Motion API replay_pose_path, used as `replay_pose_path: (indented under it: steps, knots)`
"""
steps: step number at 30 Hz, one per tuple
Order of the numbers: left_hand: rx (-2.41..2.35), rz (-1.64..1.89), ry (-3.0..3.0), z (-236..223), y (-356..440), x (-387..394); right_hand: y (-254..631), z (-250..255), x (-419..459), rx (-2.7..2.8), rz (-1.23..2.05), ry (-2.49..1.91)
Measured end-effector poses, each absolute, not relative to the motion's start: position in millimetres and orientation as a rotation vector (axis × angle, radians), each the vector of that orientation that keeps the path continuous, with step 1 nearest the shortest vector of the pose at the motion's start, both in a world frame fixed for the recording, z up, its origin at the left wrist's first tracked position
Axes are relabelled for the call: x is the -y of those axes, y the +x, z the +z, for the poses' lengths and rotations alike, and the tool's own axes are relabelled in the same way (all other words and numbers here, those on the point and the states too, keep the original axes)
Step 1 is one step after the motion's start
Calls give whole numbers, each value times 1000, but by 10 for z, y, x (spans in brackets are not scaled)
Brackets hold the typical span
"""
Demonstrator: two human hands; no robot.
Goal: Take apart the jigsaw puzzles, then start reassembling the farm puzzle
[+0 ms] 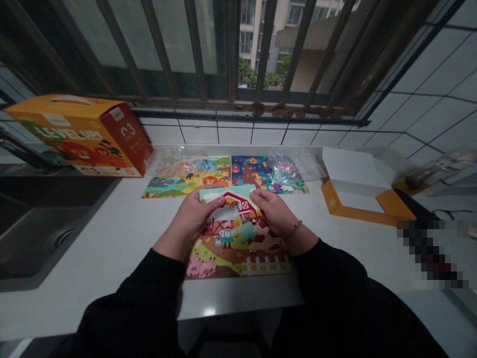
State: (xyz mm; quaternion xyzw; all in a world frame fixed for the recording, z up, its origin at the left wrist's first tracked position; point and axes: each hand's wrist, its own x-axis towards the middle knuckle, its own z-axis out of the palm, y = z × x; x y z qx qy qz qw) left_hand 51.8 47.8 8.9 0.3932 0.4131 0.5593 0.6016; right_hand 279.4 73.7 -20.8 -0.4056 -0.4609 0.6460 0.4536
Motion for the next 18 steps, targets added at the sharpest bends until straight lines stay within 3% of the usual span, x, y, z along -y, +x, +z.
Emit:
replay_pose_path:
  steps: [18]
  knots:
    - [-1241,1217,967,88,475,-413,2854,-213,-758,1151,1506,-1011]
